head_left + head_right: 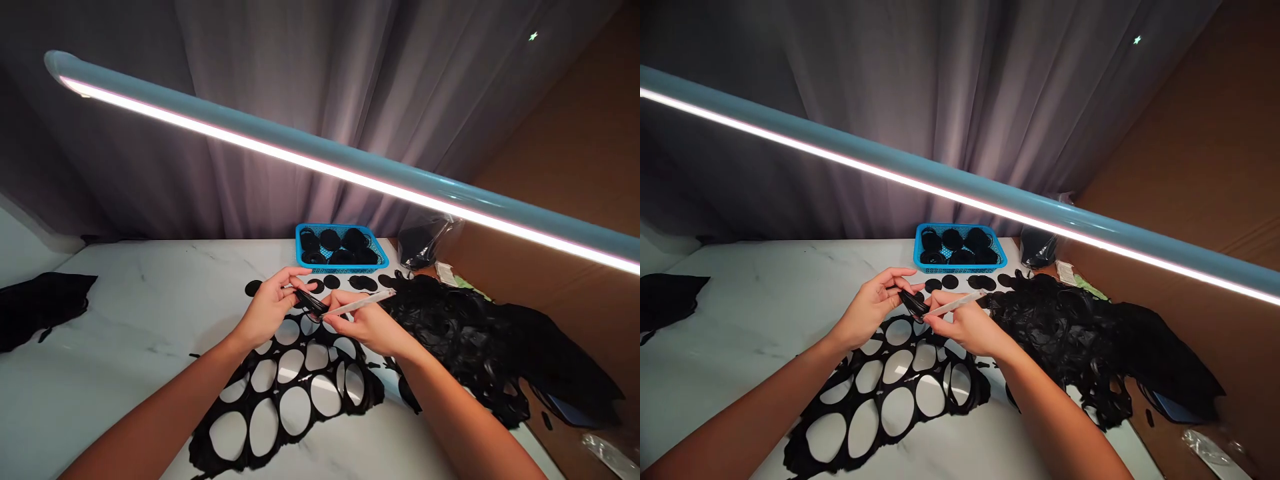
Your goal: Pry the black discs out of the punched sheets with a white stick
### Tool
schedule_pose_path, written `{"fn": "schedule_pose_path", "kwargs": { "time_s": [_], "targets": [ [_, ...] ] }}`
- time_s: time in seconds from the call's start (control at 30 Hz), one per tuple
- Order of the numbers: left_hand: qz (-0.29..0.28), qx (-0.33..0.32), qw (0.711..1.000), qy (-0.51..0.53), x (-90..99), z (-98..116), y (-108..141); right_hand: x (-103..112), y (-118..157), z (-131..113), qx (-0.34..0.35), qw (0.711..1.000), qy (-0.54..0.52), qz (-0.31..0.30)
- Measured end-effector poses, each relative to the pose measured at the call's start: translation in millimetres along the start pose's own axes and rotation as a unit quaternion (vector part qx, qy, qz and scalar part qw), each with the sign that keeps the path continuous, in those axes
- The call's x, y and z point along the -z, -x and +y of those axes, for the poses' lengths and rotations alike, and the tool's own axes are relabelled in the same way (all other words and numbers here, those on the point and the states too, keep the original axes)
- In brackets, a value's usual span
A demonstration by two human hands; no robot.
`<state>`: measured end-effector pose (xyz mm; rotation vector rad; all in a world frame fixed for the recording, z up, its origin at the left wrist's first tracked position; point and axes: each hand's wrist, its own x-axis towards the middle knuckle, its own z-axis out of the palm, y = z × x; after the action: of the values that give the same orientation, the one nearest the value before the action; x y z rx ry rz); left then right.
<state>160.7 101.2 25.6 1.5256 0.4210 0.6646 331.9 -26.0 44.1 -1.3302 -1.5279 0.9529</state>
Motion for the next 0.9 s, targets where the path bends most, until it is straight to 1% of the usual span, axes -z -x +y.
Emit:
{"fn": "schedule_pose_path", "kwargs": {
  "time_s": [0.07,0.1,0.17,0.2,0.23,0.27,0.3,0.33,0.37,0.4,0.43,0.47,0.53,0.6,0.67,0.73,0.8,0.83,0.87,0.9],
  "targets": [
    [-0.020,0.026,0.999,-0.029,4.2,-5.4,2.7,-0.8,-2.7,6.8,-0.043,0.996,-0.080,0.003],
    [-0.030,0.041,0.997,-0.062,7.8,-8.5,6.6,0.8,-5.3,12.2,-0.065,0.991,-0.116,0.010],
    [-0.049,0.063,0.983,-0.167,17.7,-14.5,21.0,10.8,-14.3,25.6,-0.094,0.983,-0.153,0.034],
    [-0.050,0.060,0.968,-0.237,23.2,-17.3,31.3,19.4,-21.0,32.4,-0.096,0.983,-0.146,0.055],
    [-0.061,0.055,0.949,-0.306,28.7,-20.1,43.1,29.8,-29.3,38.3,-0.089,0.985,-0.120,0.081],
    [-0.069,0.054,0.929,-0.360,33.6,-23.2,55.8,41.2,-39.2,43.1,-0.077,0.988,-0.071,0.113],
    [-0.075,0.056,0.910,-0.404,37.6,-26.8,68.5,52.4,-50.4,46.4,-0.061,0.987,0.001,0.146],
    [-0.074,0.051,0.893,-0.440,40.3,-30.9,80.7,62.0,-62.7,48.5,-0.046,0.979,0.088,0.176],
    [-0.072,0.041,0.879,-0.470,41.7,-35.8,91.6,69.0,-75.7,49.8,-0.033,0.965,0.170,0.197],
    [-0.071,0.024,0.865,-0.496,41.8,-41.3,100.8,72.5,-88.8,50.6,-0.025,0.949,0.236,0.206],
    [-0.069,0.005,0.851,-0.520,40.6,-47.1,108.2,72.3,-101.6,51.5,-0.019,0.939,0.278,0.203],
    [-0.066,-0.015,0.838,-0.542,38.5,-52.7,113.7,68.6,-113.5,52.8,-0.017,0.935,0.297,0.192],
    [-0.059,-0.038,0.814,-0.576,32.6,-61.5,120.3,54.3,-132.5,57.0,-0.015,0.942,0.296,0.156],
    [-0.062,-0.037,0.804,-0.590,26.4,-63.7,123.3,38.4,-142.8,61.9,-0.019,0.948,0.292,0.120],
    [-0.077,-0.024,0.811,-0.580,22.0,-58.1,124.3,28.6,-142.6,64.8,-0.025,0.953,0.282,0.106],
    [-0.090,-0.015,0.833,-0.546,20.4,-46.7,123.3,25.6,-131.0,63.5,-0.024,0.956,0.268,0.121],
    [-0.084,-0.006,0.870,-0.486,20.2,-33.2,119.0,22.7,-108.7,57.1,-0.012,0.957,0.250,0.144],
    [-0.069,-0.002,0.895,-0.440,19.5,-26.6,115.7,18.5,-94.5,52.2,-0.008,0.965,0.221,0.139],
    [-0.046,0.003,0.920,-0.390,17.8,-20.4,112.1,11.4,-79.2,46.6,-0.003,0.973,0.193,0.128],
    [-0.018,0.007,0.940,-0.340,14.8,-14.6,108.3,1.1,-63.4,40.4,-0.010,0.994,0.084,0.068]
  ]
}}
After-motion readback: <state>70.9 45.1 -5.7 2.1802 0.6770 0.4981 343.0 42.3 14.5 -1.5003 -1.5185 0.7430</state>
